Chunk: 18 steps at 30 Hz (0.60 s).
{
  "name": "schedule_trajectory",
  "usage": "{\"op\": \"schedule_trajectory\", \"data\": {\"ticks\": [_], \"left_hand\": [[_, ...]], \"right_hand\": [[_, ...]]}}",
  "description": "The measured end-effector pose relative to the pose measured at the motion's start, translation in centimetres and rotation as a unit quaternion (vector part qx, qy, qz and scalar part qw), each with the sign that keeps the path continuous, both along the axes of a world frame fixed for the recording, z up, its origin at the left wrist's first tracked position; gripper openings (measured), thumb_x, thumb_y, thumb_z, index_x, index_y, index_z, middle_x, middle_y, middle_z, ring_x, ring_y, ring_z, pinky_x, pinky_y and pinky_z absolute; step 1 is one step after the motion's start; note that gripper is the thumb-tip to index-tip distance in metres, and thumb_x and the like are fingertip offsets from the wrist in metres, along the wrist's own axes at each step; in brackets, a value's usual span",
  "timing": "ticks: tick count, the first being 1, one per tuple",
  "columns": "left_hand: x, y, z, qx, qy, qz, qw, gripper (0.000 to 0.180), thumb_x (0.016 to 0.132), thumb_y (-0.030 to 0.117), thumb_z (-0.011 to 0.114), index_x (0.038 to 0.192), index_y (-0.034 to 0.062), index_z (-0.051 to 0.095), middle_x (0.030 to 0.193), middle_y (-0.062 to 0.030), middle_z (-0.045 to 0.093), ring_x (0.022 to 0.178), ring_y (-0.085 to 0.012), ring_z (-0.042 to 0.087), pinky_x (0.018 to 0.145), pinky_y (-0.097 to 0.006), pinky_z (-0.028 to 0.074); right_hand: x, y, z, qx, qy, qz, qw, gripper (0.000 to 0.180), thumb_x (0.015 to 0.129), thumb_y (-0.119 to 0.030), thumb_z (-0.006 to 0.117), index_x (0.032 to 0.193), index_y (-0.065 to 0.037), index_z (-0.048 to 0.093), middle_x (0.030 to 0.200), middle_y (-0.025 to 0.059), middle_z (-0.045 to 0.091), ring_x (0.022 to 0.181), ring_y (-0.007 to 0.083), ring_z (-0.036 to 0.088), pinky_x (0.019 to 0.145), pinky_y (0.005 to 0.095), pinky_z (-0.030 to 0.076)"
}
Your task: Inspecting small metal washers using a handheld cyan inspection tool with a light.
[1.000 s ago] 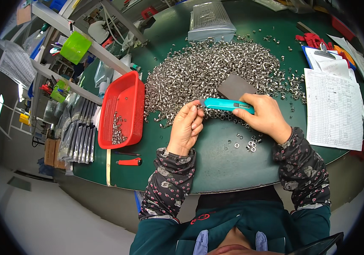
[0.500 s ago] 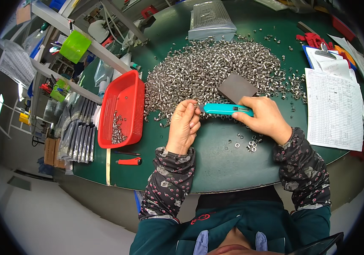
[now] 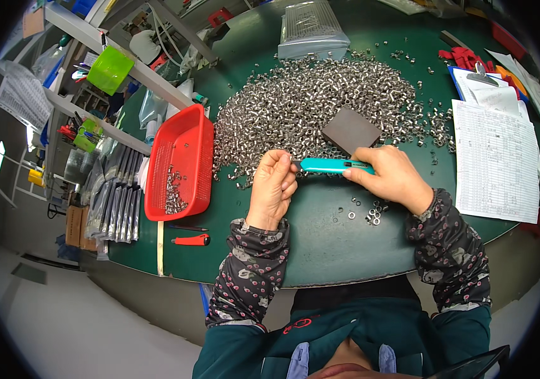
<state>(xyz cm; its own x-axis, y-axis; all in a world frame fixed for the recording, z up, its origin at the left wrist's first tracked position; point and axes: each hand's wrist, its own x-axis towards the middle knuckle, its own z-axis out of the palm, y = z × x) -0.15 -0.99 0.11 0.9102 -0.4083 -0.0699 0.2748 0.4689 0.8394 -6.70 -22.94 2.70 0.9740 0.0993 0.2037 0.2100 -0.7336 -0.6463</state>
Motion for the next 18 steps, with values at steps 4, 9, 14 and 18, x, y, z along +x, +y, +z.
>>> {"op": "schedule_trajectory", "data": {"ticks": [4,9,14,18], "left_hand": [[-0.1,-0.3,0.0,0.038,-0.051,0.037,0.997,0.007,0.088,0.012,0.055,0.089,0.0068,0.051,0.071,-0.0039,0.054,0.044,-0.0013,0.032,0.035,-0.015,0.023],[-0.4,-0.4,0.0,0.069,-0.082,0.066,0.992,0.008,0.087,0.012,0.057,0.087,0.0067,0.051,0.069,-0.0033,0.054,0.043,-0.0008,0.032,0.036,-0.015,0.022],[-0.4,-0.5,0.1,0.075,-0.083,0.079,0.991,0.009,0.087,0.013,0.057,0.086,0.0065,0.051,0.069,-0.0031,0.054,0.043,-0.0007,0.032,0.036,-0.015,0.022],[-0.3,-0.4,-0.2,0.066,-0.074,0.085,0.991,0.009,0.087,0.012,0.057,0.085,0.0065,0.051,0.069,-0.0028,0.054,0.044,-0.0008,0.033,0.036,-0.015,0.023]], "right_hand": [[-0.2,-0.1,0.2,0.001,0.016,0.006,1.000,0.034,0.077,-0.039,0.059,0.075,-0.005,0.060,0.058,0.0148,0.056,0.060,0.0346,0.057,0.056,0.0432,0.044],[-0.6,0.4,0.9,-0.009,0.016,-0.008,1.000,0.032,0.077,-0.037,0.060,0.076,-0.005,0.061,0.060,0.0151,0.057,0.061,0.0340,0.058,0.057,0.0424,0.045],[-0.9,0.8,0.8,-0.024,-0.021,-0.026,0.999,0.031,0.076,-0.034,0.061,0.074,-0.003,0.060,0.060,0.0154,0.057,0.061,0.0332,0.058,0.055,0.0428,0.044],[-1.2,1.3,0.4,-0.040,-0.083,-0.037,0.995,0.029,0.074,-0.031,0.063,0.069,-0.003,0.056,0.059,0.0140,0.056,0.058,0.0326,0.057,0.053,0.0429,0.043]]}}
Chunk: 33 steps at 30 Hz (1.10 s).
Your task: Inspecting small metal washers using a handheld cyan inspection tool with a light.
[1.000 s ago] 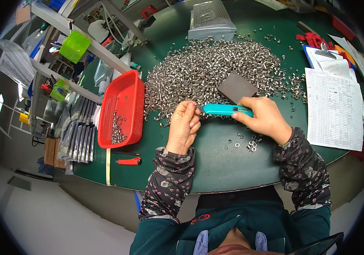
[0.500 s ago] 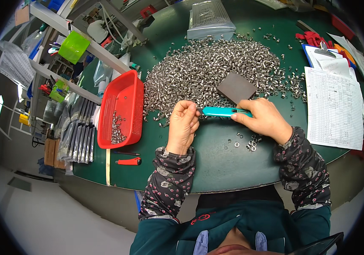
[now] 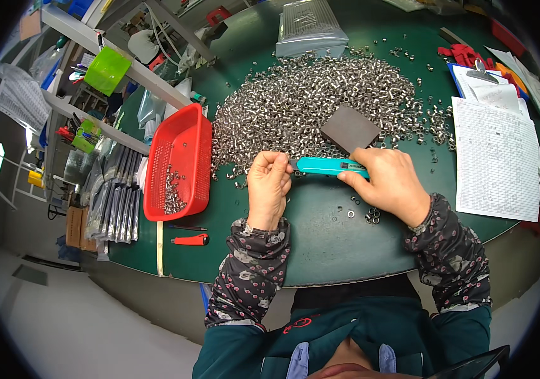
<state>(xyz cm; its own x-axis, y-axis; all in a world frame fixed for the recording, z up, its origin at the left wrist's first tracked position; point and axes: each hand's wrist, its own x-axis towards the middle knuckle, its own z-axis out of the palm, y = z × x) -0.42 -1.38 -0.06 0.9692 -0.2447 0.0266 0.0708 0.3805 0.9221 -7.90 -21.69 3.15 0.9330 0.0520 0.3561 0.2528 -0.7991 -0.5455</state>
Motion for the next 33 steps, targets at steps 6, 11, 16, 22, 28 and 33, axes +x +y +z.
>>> {"op": "schedule_trajectory", "data": {"ticks": [6,11,16,22,28,33], "left_hand": [[-0.01,0.02,0.03,-0.022,0.026,0.000,0.999,0.009,0.088,0.012,0.055,0.083,0.0069,0.050,0.068,-0.0024,0.053,0.044,-0.0016,0.033,0.036,-0.015,0.024],[0.00,0.05,-0.07,-0.080,0.067,-0.014,0.994,0.011,0.090,0.014,0.052,0.082,0.0075,0.049,0.069,-0.0027,0.052,0.046,-0.0020,0.034,0.036,-0.015,0.025],[0.26,0.31,-0.31,-0.076,0.064,-0.025,0.995,0.014,0.091,0.020,0.050,0.084,0.0082,0.052,0.069,-0.0017,0.051,0.046,-0.0027,0.034,0.036,-0.014,0.025],[0.01,0.09,-0.12,-0.062,0.060,-0.020,0.996,0.013,0.091,0.018,0.050,0.084,0.0077,0.052,0.069,-0.0014,0.050,0.046,-0.0024,0.034,0.036,-0.014,0.025],[0.03,0.14,-0.10,-0.031,0.054,-0.023,0.998,0.013,0.091,0.017,0.050,0.084,0.0066,0.051,0.069,-0.0016,0.050,0.045,-0.0023,0.033,0.036,-0.014,0.025],[0.00,0.17,0.20,-0.027,0.062,-0.034,0.997,0.012,0.090,0.016,0.051,0.084,0.0070,0.049,0.069,-0.0017,0.050,0.046,-0.0023,0.034,0.036,-0.014,0.025]], "right_hand": [[-0.12,0.48,-0.34,-0.032,-0.094,-0.011,0.995,0.027,0.073,-0.029,0.064,0.068,-0.004,0.053,0.059,0.0114,0.055,0.056,0.0299,0.057,0.050,0.0400,0.044],[0.10,0.27,-0.34,-0.015,-0.136,-0.008,0.991,0.026,0.075,-0.028,0.064,0.069,-0.004,0.053,0.059,0.0109,0.054,0.055,0.0289,0.056,0.049,0.0386,0.043],[0.32,-0.41,-0.12,0.031,-0.005,-0.009,0.999,0.031,0.076,-0.033,0.062,0.071,-0.003,0.056,0.057,0.0134,0.054,0.056,0.0317,0.056,0.051,0.0417,0.043],[0.24,-0.24,0.21,0.037,0.051,0.014,0.998,0.032,0.077,-0.034,0.061,0.073,-0.003,0.060,0.056,0.0149,0.055,0.057,0.0330,0.057,0.054,0.0422,0.044],[0.27,-0.35,0.24,0.022,0.047,0.011,0.999,0.031,0.076,-0.033,0.062,0.071,-0.003,0.058,0.056,0.0142,0.055,0.056,0.0327,0.057,0.054,0.0422,0.044],[0.04,0.10,-0.44,-0.033,-0.100,0.006,0.994,0.024,0.073,-0.028,0.065,0.073,-0.005,0.056,0.061,0.0109,0.054,0.058,0.0284,0.056,0.051,0.0382,0.043]]}}
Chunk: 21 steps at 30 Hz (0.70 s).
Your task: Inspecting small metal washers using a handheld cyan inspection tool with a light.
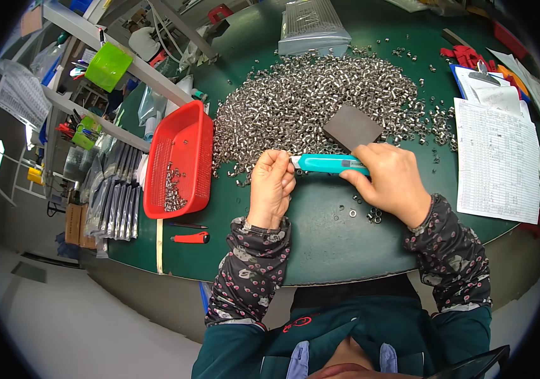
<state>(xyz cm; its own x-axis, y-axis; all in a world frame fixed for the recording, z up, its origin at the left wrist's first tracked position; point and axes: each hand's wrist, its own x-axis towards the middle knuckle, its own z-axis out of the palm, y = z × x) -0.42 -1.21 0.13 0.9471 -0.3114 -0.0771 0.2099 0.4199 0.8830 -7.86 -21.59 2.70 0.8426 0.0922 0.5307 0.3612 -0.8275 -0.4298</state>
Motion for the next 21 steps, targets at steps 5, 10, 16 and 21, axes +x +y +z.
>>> {"op": "schedule_trajectory", "data": {"ticks": [5,10,16,21], "left_hand": [[0.26,0.45,-0.35,-0.063,0.051,-0.011,0.997,0.016,0.092,0.021,0.048,0.084,0.0064,0.050,0.070,-0.0015,0.048,0.047,-0.0026,0.033,0.036,-0.014,0.024],[0.20,0.26,0.01,-0.075,0.076,-0.015,0.994,0.019,0.093,0.023,0.047,0.084,0.0064,0.050,0.071,-0.0014,0.046,0.048,-0.0029,0.032,0.035,-0.015,0.024],[0.21,0.47,-0.12,-0.059,0.029,-0.031,0.997,0.016,0.093,0.021,0.047,0.090,0.0062,0.052,0.076,-0.0032,0.050,0.048,-0.0027,0.033,0.036,-0.014,0.024],[0.27,0.33,0.10,-0.047,0.005,-0.022,0.999,0.013,0.092,0.017,0.047,0.095,0.0061,0.054,0.081,-0.0044,0.052,0.049,-0.0027,0.034,0.037,-0.014,0.025]], "right_hand": [[0.40,-0.29,0.31,0.032,-0.115,-0.044,0.992,0.023,0.073,-0.025,0.066,0.076,-0.006,0.054,0.063,0.0077,0.052,0.059,0.0254,0.055,0.050,0.0359,0.042],[0.65,-0.51,-0.35,0.048,-0.017,-0.032,0.998,0.025,0.076,-0.029,0.063,0.076,-0.006,0.055,0.063,0.0097,0.055,0.058,0.0280,0.056,0.050,0.0381,0.042],[0.83,-0.82,-0.14,0.074,0.026,-0.039,0.996,0.027,0.076,-0.031,0.062,0.074,-0.004,0.057,0.063,0.0117,0.056,0.057,0.0301,0.056,0.051,0.0397,0.042],[0.81,-0.73,-0.05,0.087,0.055,-0.032,0.994,0.028,0.075,-0.031,0.062,0.074,-0.004,0.058,0.062,0.0122,0.056,0.058,0.0304,0.057,0.052,0.0400,0.042]]}}
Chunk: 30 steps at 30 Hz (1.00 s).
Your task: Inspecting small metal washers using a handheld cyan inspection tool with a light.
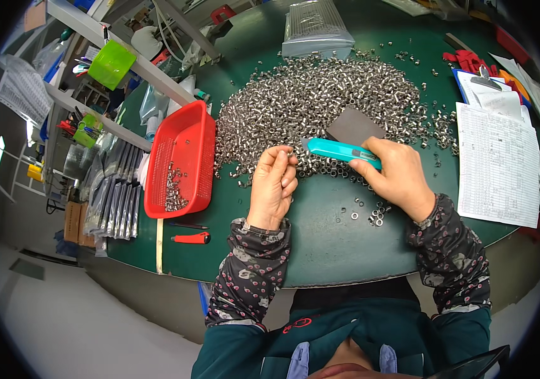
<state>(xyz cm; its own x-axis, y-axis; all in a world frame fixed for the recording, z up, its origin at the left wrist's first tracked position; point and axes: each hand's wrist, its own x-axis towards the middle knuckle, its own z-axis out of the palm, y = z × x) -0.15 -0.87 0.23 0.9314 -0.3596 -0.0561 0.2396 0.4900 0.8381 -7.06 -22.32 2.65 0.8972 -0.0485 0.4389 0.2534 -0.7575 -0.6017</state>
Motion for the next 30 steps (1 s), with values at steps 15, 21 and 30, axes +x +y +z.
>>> {"op": "schedule_trajectory", "data": {"ticks": [15,21,30], "left_hand": [[0.3,0.0,-0.2,0.016,-0.039,0.012,0.999,0.012,0.089,0.006,0.051,0.101,0.0032,0.053,0.091,-0.0064,0.056,0.050,-0.0028,0.034,0.037,-0.014,0.026],[0.1,-0.2,0.1,0.051,-0.046,0.016,0.998,0.013,0.088,0.005,0.052,0.101,0.0021,0.054,0.089,-0.0054,0.057,0.049,-0.0026,0.034,0.037,-0.015,0.026],[0.2,0.7,-0.6,-0.066,0.064,-0.026,0.995,0.012,0.089,0.010,0.052,0.098,0.0028,0.055,0.086,-0.0059,0.058,0.050,-0.0029,0.035,0.037,-0.015,0.027]], "right_hand": [[0.2,-0.4,-0.1,0.012,0.114,0.021,0.993,0.034,0.074,-0.039,0.062,0.080,-0.005,0.063,0.060,0.0147,0.058,0.060,0.0332,0.058,0.056,0.0417,0.045],[0.2,-0.2,0.2,0.010,0.128,0.037,0.991,0.035,0.074,-0.039,0.062,0.079,-0.005,0.063,0.061,0.0146,0.058,0.061,0.0335,0.059,0.056,0.0418,0.045],[0.0,-0.4,0.3,0.089,0.023,0.007,0.996,0.027,0.076,-0.031,0.064,0.077,-0.004,0.061,0.060,0.0139,0.056,0.055,0.0297,0.058,0.050,0.0367,0.043]]}}
